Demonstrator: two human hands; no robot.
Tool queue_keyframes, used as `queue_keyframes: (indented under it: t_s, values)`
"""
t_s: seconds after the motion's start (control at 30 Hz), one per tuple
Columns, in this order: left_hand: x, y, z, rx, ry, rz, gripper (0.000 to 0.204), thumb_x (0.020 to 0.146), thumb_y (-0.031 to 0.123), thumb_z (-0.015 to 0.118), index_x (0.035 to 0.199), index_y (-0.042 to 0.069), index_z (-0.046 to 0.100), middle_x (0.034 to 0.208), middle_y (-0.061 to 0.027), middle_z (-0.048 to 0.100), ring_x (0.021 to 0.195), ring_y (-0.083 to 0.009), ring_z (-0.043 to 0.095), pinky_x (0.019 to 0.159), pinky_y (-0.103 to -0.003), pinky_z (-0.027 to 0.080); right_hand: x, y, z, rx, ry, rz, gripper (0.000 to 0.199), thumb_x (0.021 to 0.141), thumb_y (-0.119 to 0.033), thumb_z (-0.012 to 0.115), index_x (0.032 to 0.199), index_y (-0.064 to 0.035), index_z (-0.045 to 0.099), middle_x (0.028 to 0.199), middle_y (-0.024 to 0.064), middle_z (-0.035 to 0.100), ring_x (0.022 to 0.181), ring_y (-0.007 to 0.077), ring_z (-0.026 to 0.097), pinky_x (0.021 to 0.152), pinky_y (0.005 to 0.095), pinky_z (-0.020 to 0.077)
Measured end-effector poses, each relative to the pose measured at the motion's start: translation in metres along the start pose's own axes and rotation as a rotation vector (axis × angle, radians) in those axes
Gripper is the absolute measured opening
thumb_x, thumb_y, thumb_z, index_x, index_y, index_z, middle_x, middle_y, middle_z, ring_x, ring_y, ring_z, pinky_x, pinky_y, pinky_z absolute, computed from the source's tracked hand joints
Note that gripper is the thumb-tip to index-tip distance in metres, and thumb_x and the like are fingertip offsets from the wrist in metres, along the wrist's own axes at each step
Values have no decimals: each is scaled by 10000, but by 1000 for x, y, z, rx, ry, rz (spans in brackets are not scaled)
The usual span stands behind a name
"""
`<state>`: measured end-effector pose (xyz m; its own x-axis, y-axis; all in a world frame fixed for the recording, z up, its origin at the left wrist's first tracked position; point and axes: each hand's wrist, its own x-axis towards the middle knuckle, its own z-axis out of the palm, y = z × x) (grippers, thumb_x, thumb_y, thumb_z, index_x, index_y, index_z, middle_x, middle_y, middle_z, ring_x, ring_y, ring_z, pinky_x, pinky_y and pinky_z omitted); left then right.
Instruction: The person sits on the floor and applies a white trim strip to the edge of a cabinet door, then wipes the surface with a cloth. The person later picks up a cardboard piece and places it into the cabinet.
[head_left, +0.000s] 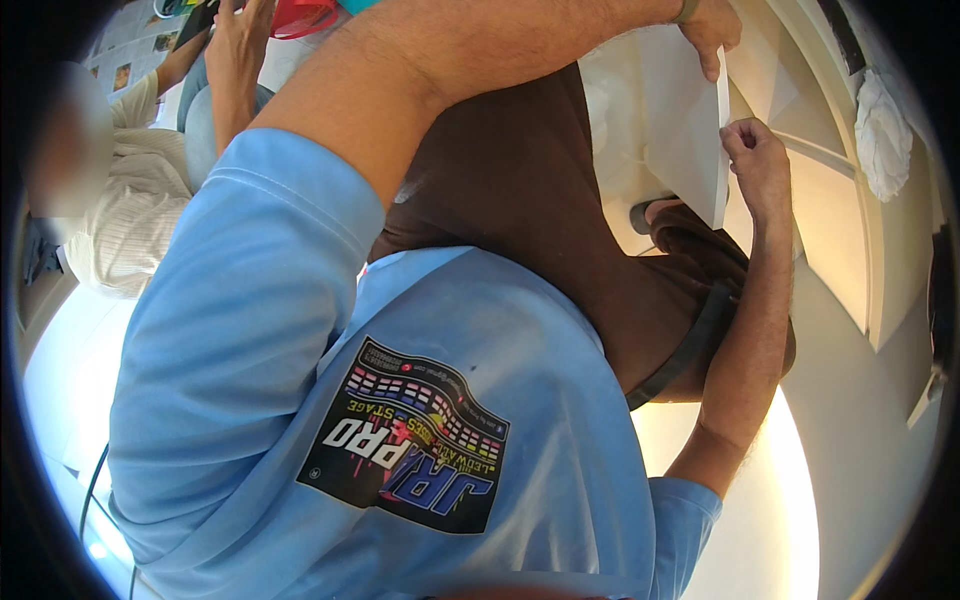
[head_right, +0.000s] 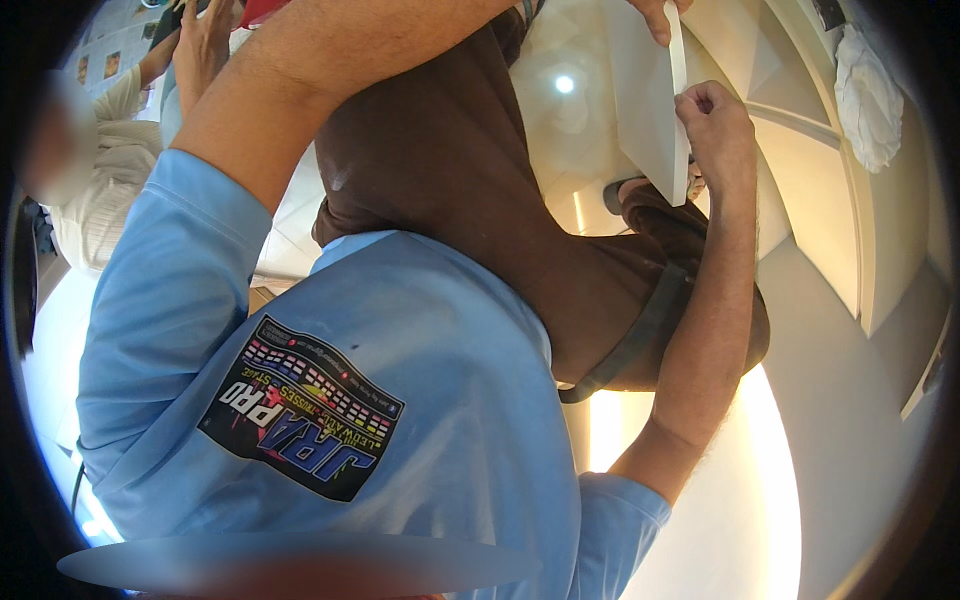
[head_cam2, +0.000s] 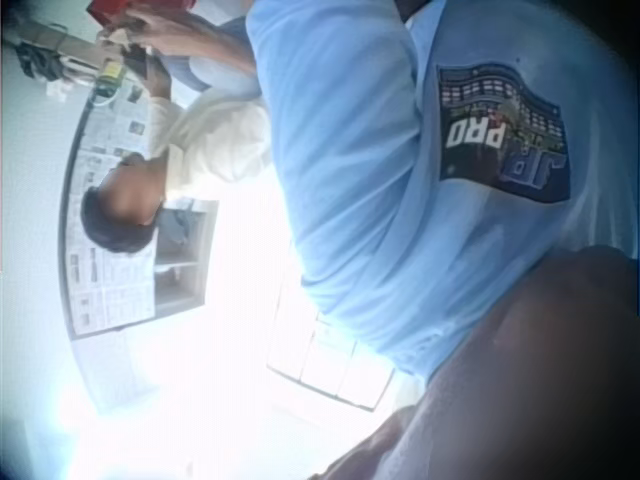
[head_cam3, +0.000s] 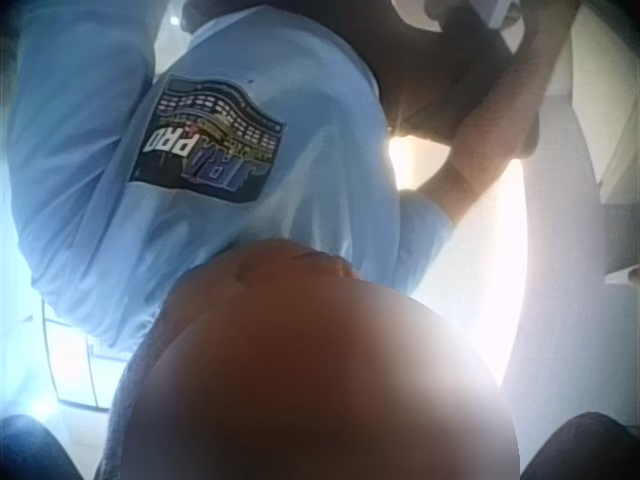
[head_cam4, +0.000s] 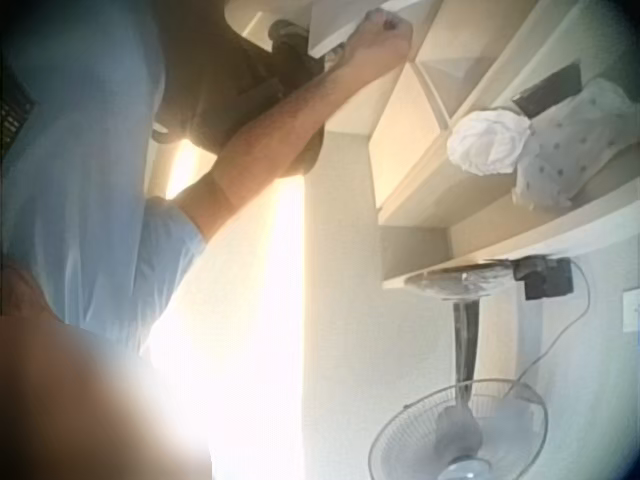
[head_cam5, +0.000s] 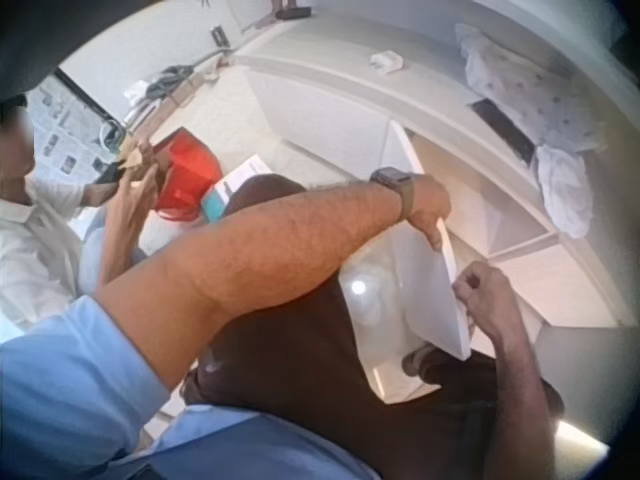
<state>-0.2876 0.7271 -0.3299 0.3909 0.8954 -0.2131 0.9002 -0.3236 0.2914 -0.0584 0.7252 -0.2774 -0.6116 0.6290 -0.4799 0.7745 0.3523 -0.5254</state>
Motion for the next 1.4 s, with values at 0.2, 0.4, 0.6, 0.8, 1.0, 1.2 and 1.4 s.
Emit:
queue_keyframes:
  t_s: [0.2, 0.4, 0.6, 0.8, 1.0, 1.2, 1.4]
  values:
    - [12, -7, 7, 7, 27, 16, 622, 642, 639, 688, 899, 74, 731, 950, -156, 686, 916, -342, 640, 810, -430, 496, 6, 6, 8, 185, 52, 160, 275, 803, -237, 631, 887, 25, 633, 792, 98, 643, 722, 165, 595, 683, 304, 467]
    - [22, -12, 11, 0, 14, -9, 610, 658, 618, 686, 908, 64, 726, 949, -156, 685, 913, -334, 642, 803, -429, 499, -10, 14, 21, 351, 162, 289, 243, 813, -215, 636, 868, 21, 619, 766, 68, 613, 701, 132, 549, 662, 273, 446]
    - [25, -6, 13, -2, 8, -5, 594, 677, 588, 683, 926, 50, 716, 954, -154, 682, 910, -327, 642, 791, -431, 501, -19, 7, 35, 340, 299, 201, 231, 821, -206, 633, 867, 19, 614, 756, 46, 598, 691, 126, 536, 665, 263, 449]
    - [28, -8, 15, -7, -9, -12, 579, 697, 559, 680, 945, 36, 706, 959, -153, 679, 907, -321, 642, 780, -434, 503, -20, -2, 40, 337, 349, 199, 202, 835, -192, 629, 827, 6, 588, 733, 14, 556, 651, 92, 483, 623, 236, 414]
    - [28, -5, 18, -2, -29, -21, 564, 716, 529, 677, 963, 22, 696, 964, -152, 676, 904, -314, 641, 768, -436, 505, -15, -10, 41, 259, 356, 231, 199, 825, -190, 629, 816, 3, 583, 703, 5, 534, 630, 92, 462, 592, 245, 395]
    - [32, -1, 19, 28, -74, -22, 549, 735, 499, 675, 981, 8, 686, 968, -151, 673, 901, -308, 641, 757, -439, 507, -14, -8, 45, 332, 367, 197, 201, 819, -191, 629, 820, 5, 581, 697, 19, 537, 628, 100, 468, 594, 253, 400]
    - [35, -2, 30, -36, -13, -6, 584, 707, 540, 695, 876, -20, 704, 813, -169, 680, 795, -329, 652, 706, -455, 506, -15, -4, 43, 247, 340, 226, 252, 791, -204, 627, 869, 35, 604, 771, 83, 612, 685, 148, 546, 672, 285, 451]
